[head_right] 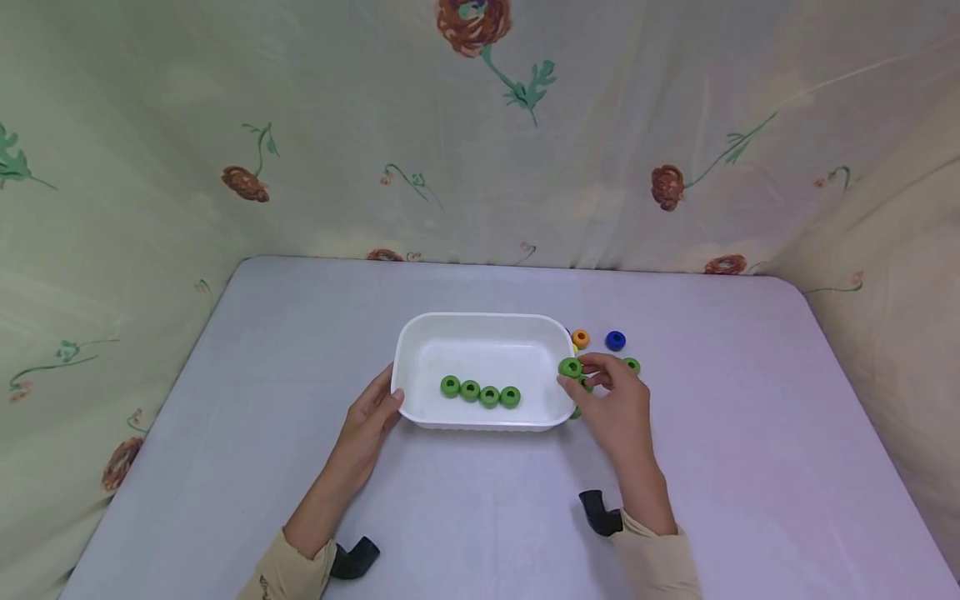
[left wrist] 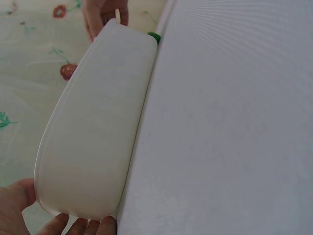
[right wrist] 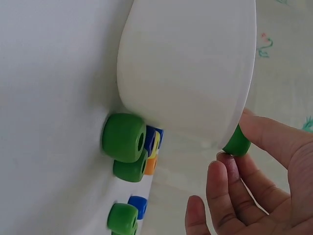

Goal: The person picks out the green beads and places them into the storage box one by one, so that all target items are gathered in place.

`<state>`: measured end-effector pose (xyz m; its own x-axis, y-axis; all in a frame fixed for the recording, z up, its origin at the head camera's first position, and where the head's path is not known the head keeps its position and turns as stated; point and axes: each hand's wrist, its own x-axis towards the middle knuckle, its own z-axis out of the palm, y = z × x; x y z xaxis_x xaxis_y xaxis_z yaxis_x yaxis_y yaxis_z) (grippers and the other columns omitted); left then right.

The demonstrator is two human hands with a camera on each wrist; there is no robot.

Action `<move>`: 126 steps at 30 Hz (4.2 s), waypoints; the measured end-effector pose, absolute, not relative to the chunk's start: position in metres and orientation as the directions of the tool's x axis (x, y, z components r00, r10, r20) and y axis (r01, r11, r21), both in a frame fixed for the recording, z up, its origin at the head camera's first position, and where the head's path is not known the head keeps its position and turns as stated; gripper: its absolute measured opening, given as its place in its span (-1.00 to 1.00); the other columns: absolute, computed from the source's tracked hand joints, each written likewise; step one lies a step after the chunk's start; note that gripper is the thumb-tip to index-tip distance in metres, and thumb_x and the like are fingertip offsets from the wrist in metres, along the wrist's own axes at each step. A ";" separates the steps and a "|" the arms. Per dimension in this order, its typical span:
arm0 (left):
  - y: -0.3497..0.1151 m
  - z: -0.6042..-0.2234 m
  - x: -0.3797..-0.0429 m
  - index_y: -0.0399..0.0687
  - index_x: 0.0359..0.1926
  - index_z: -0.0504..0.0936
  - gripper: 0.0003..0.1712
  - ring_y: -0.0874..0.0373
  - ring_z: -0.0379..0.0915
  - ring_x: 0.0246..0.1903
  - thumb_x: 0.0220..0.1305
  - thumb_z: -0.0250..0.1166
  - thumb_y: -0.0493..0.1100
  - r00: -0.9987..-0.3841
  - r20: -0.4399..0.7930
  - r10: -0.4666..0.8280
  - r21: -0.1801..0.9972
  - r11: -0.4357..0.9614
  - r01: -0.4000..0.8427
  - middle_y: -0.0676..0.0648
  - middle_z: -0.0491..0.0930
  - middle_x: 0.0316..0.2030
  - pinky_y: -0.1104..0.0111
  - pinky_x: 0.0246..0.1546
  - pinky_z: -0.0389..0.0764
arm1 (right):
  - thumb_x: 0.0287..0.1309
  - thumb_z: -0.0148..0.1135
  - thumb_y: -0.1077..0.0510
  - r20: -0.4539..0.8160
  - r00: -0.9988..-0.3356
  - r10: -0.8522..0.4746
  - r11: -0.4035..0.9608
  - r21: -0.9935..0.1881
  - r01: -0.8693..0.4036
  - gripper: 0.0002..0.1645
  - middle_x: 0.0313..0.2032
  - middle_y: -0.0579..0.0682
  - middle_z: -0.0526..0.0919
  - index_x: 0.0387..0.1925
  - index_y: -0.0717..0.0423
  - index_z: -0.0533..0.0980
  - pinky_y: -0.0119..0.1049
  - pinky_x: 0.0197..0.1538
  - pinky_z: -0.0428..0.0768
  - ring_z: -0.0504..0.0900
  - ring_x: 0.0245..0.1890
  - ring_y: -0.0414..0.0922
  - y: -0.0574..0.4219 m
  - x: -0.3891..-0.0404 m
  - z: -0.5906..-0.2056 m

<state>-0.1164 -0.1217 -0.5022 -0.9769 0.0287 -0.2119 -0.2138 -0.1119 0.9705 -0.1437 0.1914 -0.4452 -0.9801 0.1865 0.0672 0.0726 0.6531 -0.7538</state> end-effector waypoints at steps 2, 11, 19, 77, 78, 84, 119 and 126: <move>-0.122 -0.502 -0.116 0.17 0.54 0.19 -0.34 0.14 -0.05 0.59 0.50 0.13 -0.09 -0.977 -0.210 0.030 0.971 -0.112 -0.212 0.07 0.08 0.58 0.18 0.58 0.18 | 0.16 0.45 0.12 0.057 -0.985 0.166 0.662 -0.747 0.069 -0.51 -0.02 0.18 0.67 0.10 0.18 0.57 0.11 0.27 0.58 0.60 -0.05 0.07 0.189 -0.145 -0.444; -0.122 -0.502 -0.118 0.16 0.53 0.20 -0.35 0.14 -0.03 0.59 0.50 0.14 -0.06 -0.978 -0.209 0.029 0.971 -0.109 -0.211 0.08 0.10 0.57 0.20 0.59 0.17 | 0.11 0.49 0.12 0.155 -0.986 0.055 0.756 -0.651 -0.060 -0.54 -0.15 0.16 0.73 0.03 0.21 0.61 -0.36 -0.21 0.47 0.61 -0.21 0.00 0.181 -0.148 -0.440; -0.121 -0.502 -0.118 0.15 0.53 0.21 -0.34 0.15 -0.02 0.58 0.50 0.15 -0.07 -0.978 -0.205 0.031 0.971 -0.120 -0.207 0.07 0.10 0.57 0.20 0.59 0.17 | 0.08 0.50 0.14 0.156 -0.986 -0.054 0.771 -0.622 -0.140 -0.57 -0.14 0.13 0.73 -0.01 0.19 0.62 -0.23 -0.14 0.56 0.63 -0.18 0.03 0.169 -0.152 -0.439; -0.121 -0.505 -0.117 0.20 0.52 0.23 -0.36 0.13 0.00 0.58 0.49 0.15 -0.04 -0.975 -0.223 0.010 0.970 -0.092 -0.223 0.07 0.13 0.56 0.19 0.57 0.20 | -0.01 0.35 0.35 -0.238 -0.940 -0.243 0.920 -0.364 -0.145 -0.70 -0.28 0.15 0.68 -0.16 0.35 0.62 -0.06 -0.12 0.66 0.58 -0.25 0.01 0.140 -0.174 -0.439; -0.121 -0.505 -0.117 0.20 0.52 0.23 -0.36 0.13 0.00 0.58 0.49 0.15 -0.04 -0.974 -0.225 0.009 0.970 -0.092 -0.225 0.07 0.13 0.56 0.18 0.57 0.20 | -0.01 0.36 0.34 -0.242 -0.939 -0.242 0.920 -0.365 -0.144 -0.69 -0.28 0.14 0.68 -0.15 0.35 0.62 -0.06 -0.13 0.66 0.58 -0.25 0.01 0.140 -0.175 -0.439; -0.121 -0.505 -0.117 0.19 0.52 0.23 -0.35 0.12 0.00 0.58 0.49 0.16 -0.04 -0.974 -0.226 0.006 0.970 -0.091 -0.226 0.06 0.13 0.56 0.19 0.57 0.21 | 0.02 0.38 0.27 -0.268 -0.936 -0.229 0.924 -0.361 -0.123 -0.58 -0.17 0.18 0.68 -0.03 0.35 0.61 0.00 -0.03 0.66 0.60 -0.16 0.06 0.141 -0.174 -0.435; -0.119 -0.502 -0.116 0.17 0.52 0.22 -0.35 0.10 -0.01 0.58 0.49 0.15 -0.06 -0.975 -0.223 0.001 0.971 -0.090 -0.222 0.05 0.12 0.57 0.16 0.58 0.17 | 0.20 0.41 0.14 0.047 -0.998 0.048 0.757 -0.653 0.006 -0.56 -0.16 0.23 0.73 0.07 0.27 0.61 -0.61 -0.25 0.54 0.71 -0.16 0.05 0.233 -0.157 -0.467; -0.118 -0.503 -0.116 0.20 0.52 0.23 -0.36 0.12 0.00 0.58 0.49 0.15 -0.05 -0.973 -0.231 0.002 0.969 -0.088 -0.230 0.07 0.12 0.56 0.17 0.58 0.18 | 0.15 0.43 0.21 0.018 -0.998 0.064 0.744 -0.667 0.036 -0.50 -0.11 0.25 0.72 0.12 0.29 0.57 -0.76 -0.26 0.49 0.70 -0.14 0.05 0.236 -0.158 -0.474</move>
